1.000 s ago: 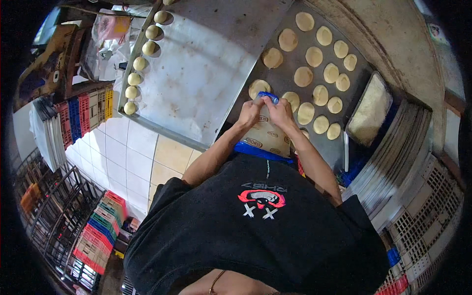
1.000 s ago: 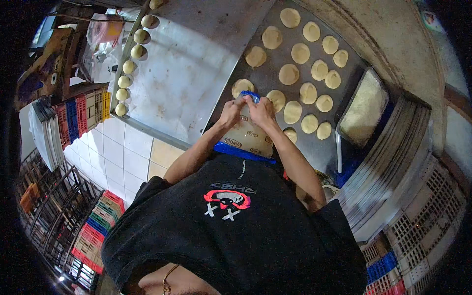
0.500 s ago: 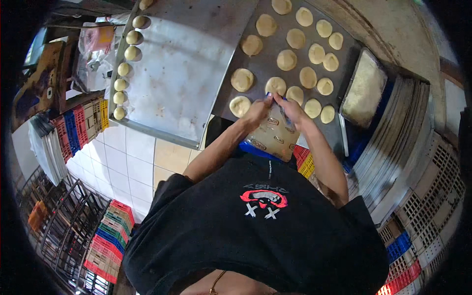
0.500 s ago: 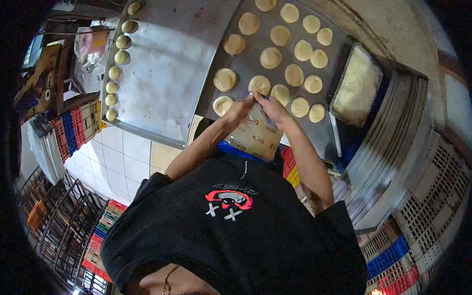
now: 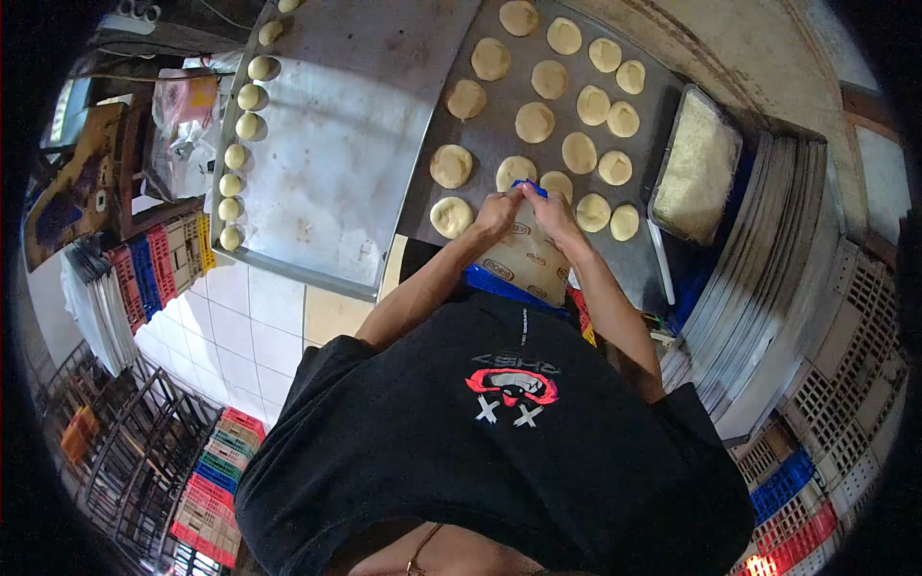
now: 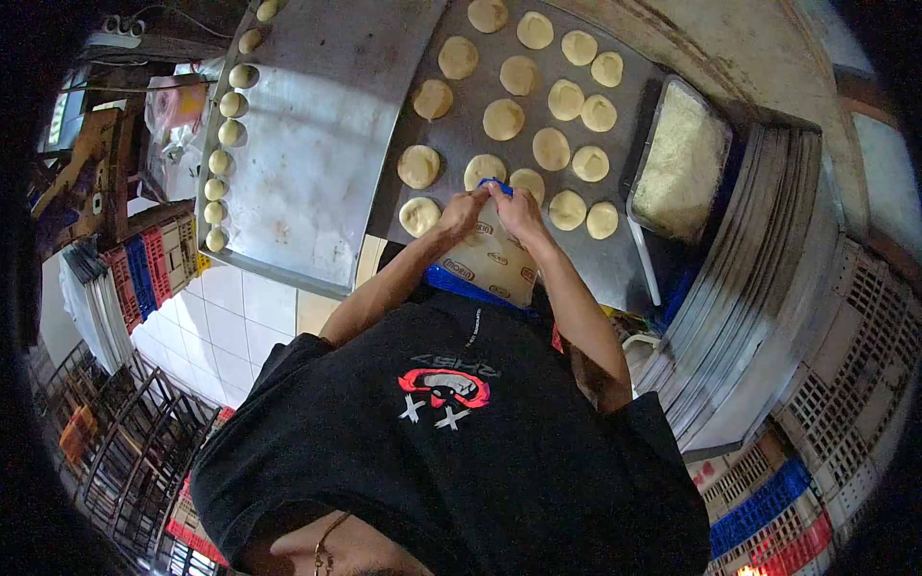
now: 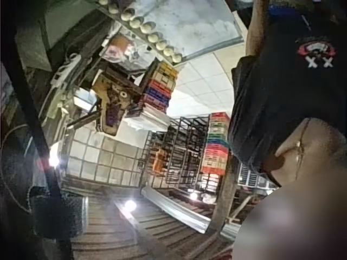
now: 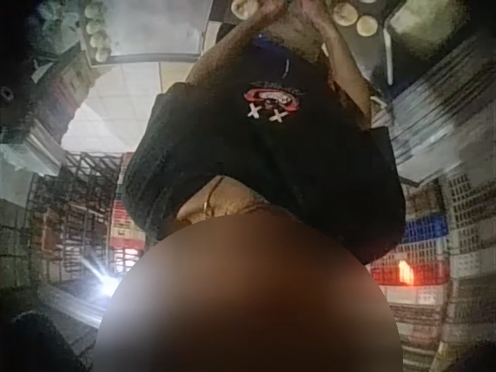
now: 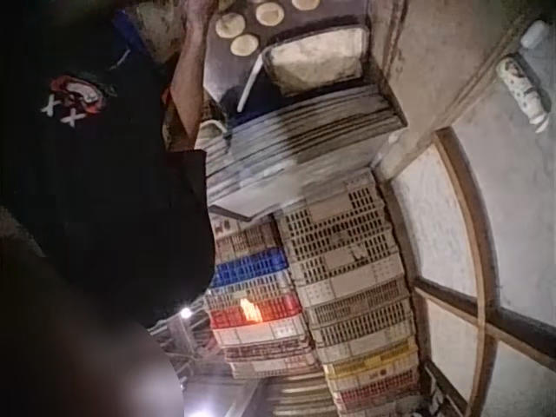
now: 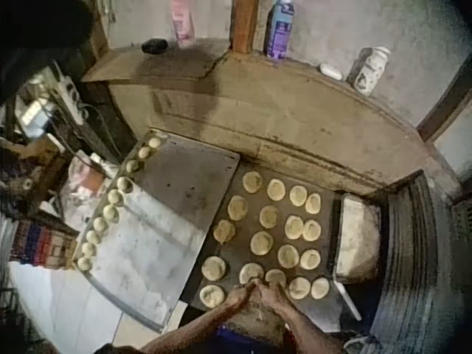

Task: Filling and shaping dough balls for baking.

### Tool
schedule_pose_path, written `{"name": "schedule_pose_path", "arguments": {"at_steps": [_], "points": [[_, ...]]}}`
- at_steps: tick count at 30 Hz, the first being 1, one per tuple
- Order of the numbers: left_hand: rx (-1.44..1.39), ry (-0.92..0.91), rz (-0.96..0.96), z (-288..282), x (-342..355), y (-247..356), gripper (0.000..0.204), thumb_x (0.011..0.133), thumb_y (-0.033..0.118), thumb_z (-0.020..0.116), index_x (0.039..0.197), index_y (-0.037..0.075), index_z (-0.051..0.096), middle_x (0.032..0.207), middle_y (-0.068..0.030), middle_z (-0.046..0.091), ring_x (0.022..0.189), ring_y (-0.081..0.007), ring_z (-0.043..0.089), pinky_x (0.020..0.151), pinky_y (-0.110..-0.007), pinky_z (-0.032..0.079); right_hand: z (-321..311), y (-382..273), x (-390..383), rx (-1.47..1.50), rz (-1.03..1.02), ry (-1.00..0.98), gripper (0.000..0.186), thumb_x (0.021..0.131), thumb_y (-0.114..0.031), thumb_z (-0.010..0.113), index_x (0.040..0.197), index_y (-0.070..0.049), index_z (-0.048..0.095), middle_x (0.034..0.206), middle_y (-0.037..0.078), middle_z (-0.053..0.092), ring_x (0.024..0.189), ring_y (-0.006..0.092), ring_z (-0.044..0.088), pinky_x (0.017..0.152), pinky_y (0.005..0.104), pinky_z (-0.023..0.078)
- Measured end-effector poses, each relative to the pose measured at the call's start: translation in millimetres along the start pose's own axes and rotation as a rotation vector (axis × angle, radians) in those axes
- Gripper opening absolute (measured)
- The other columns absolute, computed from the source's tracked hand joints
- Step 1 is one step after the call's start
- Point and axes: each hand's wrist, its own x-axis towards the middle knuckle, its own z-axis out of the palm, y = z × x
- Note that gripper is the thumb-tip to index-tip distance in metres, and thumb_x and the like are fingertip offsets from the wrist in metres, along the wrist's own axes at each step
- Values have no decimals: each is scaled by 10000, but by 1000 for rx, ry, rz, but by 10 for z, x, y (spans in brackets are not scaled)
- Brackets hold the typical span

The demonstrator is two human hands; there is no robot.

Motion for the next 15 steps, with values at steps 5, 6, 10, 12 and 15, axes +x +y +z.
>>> {"name": "schedule_pose_path", "arguments": {"at_steps": [5, 6, 10, 12, 15], "points": [[134, 10, -205, -75, -72, 246, 399, 986, 342, 432, 1203, 54, 603, 967, -201, 679, 819, -299, 666, 710, -373, 516, -173, -435, -193, -132, 54, -20, 512, 919, -468, 575, 915, 27, 708, 847, 166, 699, 831, 182, 637, 732, 365, 480], [356, -9, 53, -113, -43, 93, 397, 984, 343, 433, 1193, 53, 605, 966, -205, 679, 791, -303, 666, 693, -383, 520, -177, -507, -226, -115, 76, -43, 515, 919, -463, 574, 923, 38, 697, 849, 180, 693, 836, 186, 637, 737, 361, 480], [201, 47, -130, -89, 34, -197, 477, 920, 382, 495, 1017, -60, 645, 801, -188, 664, 780, -269, 681, 671, -426, 513, -159, -485, -217, -95, 61, -226, 501, 918, -457, 575, 970, 28, 691, 899, 158, 692, 870, 174, 634, 739, 345, 479], [-33, -57, -190, -65, -158, 50, 462, 922, 373, 507, 1046, -52, 639, 828, -163, 668, 795, -241, 670, 672, -404, 514, -311, -419, -251, 159, 167, -494, 495, 907, -453, 594, 1072, 8, 664, 977, 101, 686, 907, 164, 629, 757, 321, 475], [-330, -210, -225, -47, -506, 233, 445, 918, 364, 544, 1078, -40, 637, 897, -130, 671, 832, -201, 644, 684, -366, 512, -592, -442, -509, 336, 159, -520, 456, 817, -442, 717, 990, -23, 669, 837, 16, 639, 805, 147, 594, 753, 320, 480]]}}
